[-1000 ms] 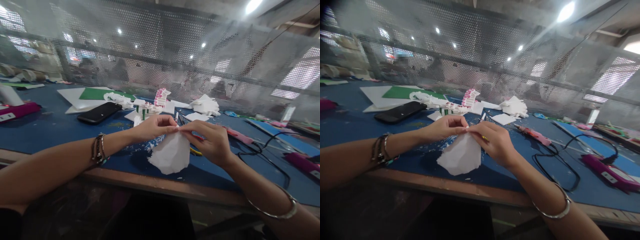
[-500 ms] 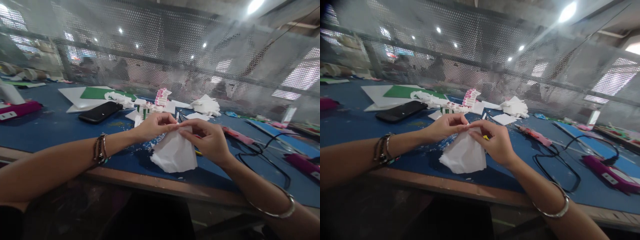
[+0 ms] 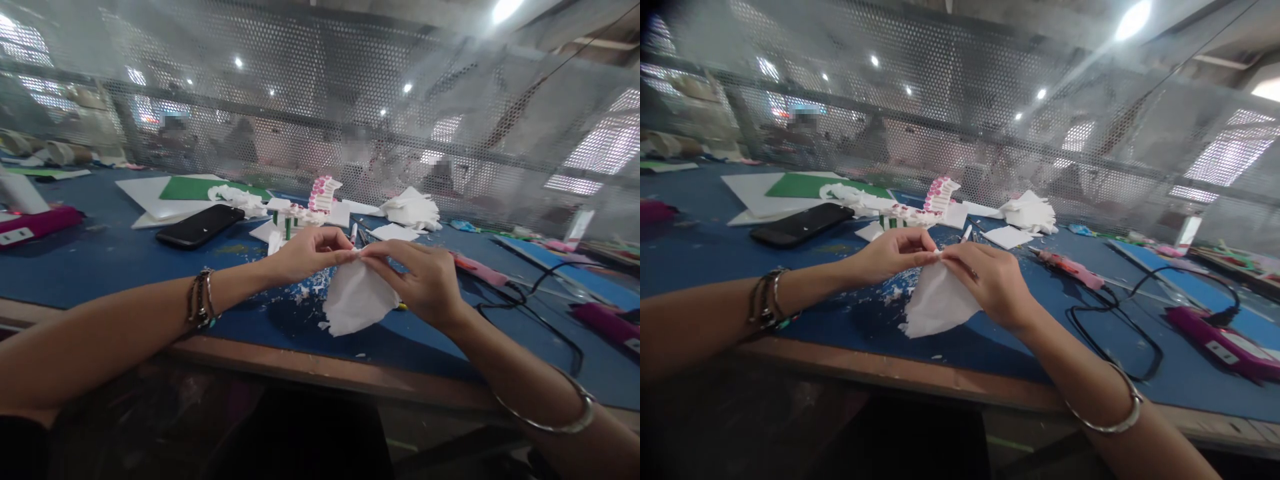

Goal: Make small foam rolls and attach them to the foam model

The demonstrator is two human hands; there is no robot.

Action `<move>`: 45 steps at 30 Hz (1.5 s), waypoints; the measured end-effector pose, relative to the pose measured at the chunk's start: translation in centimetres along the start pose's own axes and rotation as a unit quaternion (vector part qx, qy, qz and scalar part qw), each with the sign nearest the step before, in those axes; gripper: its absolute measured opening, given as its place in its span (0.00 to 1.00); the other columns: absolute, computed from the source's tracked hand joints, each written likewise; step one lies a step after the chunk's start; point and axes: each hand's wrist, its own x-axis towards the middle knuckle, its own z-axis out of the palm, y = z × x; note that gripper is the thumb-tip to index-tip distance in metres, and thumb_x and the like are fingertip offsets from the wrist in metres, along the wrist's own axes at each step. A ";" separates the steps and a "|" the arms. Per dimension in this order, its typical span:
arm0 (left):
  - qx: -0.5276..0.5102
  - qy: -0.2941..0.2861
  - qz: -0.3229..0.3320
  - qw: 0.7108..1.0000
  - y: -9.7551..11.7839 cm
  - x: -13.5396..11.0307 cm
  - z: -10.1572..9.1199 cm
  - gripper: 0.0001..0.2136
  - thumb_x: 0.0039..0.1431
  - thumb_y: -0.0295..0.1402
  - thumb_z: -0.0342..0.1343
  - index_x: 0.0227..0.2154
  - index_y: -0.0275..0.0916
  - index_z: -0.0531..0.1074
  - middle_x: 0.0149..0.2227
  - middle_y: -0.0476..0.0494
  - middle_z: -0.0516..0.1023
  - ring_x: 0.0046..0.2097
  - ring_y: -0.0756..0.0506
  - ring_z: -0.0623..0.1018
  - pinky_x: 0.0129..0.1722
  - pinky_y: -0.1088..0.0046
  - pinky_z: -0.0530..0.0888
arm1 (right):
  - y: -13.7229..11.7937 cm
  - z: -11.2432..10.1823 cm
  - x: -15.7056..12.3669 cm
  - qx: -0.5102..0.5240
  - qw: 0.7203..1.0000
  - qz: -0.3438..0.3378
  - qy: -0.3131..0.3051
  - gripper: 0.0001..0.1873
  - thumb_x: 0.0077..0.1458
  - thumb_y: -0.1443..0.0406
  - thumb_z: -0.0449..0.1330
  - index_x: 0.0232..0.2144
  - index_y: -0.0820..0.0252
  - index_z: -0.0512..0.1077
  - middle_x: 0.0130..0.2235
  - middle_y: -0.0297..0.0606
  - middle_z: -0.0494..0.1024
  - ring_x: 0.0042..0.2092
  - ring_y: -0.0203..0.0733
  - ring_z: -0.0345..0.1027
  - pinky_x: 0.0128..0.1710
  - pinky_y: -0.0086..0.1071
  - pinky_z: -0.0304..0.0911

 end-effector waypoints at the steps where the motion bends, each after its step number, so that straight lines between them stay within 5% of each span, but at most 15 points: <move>1: 0.003 -0.003 0.003 1.000 0.0 0.0 0.0 0.04 0.48 0.28 0.54 0.22 0.34 0.66 0.23 0.52 0.66 0.26 0.55 0.66 0.25 0.80 0.62 | 0.0 0.0 0.1 0.005 1.000 -0.004 -0.004 0.04 0.50 0.72 0.55 0.28 0.59 0.69 0.28 0.36 0.75 0.30 0.33 0.68 0.30 0.27 0.63; 8: -0.024 -0.022 0.004 0.999 -0.1 0.1 0.0 0.04 0.47 0.28 0.54 0.22 0.34 0.65 0.21 0.54 0.63 0.24 0.56 0.63 0.23 0.81 0.59 | -0.1 0.2 0.3 0.030 0.999 0.015 -0.016 0.04 0.51 0.72 0.53 0.27 0.60 0.64 0.33 0.39 0.69 0.37 0.36 0.64 0.36 0.32 0.61; 23: 0.124 0.006 0.068 0.990 0.1 -0.1 -0.2 0.05 0.48 0.32 0.54 0.23 0.34 0.67 0.23 0.52 0.66 0.24 0.55 0.62 0.23 0.80 0.60 | -0.4 0.5 0.0 0.105 0.986 0.119 -0.056 0.03 0.50 0.71 0.52 0.26 0.61 0.63 0.26 0.32 0.66 0.26 0.29 0.58 0.24 0.23 0.54; 37: 0.003 -0.007 0.038 0.999 0.2 -0.3 -0.1 0.03 0.47 0.29 0.55 0.25 0.34 0.71 0.25 0.50 0.70 0.27 0.54 0.67 0.26 0.80 0.63 | -0.7 0.9 0.1 0.315 0.902 0.293 -0.023 0.04 0.47 0.65 0.56 0.25 0.60 0.64 0.19 0.27 0.64 0.18 0.26 0.52 0.15 0.22 0.45; 45: -0.077 0.056 -0.006 0.995 0.9 -0.4 0.8 0.03 0.44 0.26 0.57 0.24 0.34 0.68 0.23 0.54 0.68 0.25 0.56 0.67 0.26 0.82 0.64 | -1.0 0.7 0.1 0.320 0.899 0.298 0.008 0.03 0.48 0.66 0.55 0.25 0.61 0.65 0.20 0.28 0.65 0.20 0.26 0.54 0.17 0.22 0.49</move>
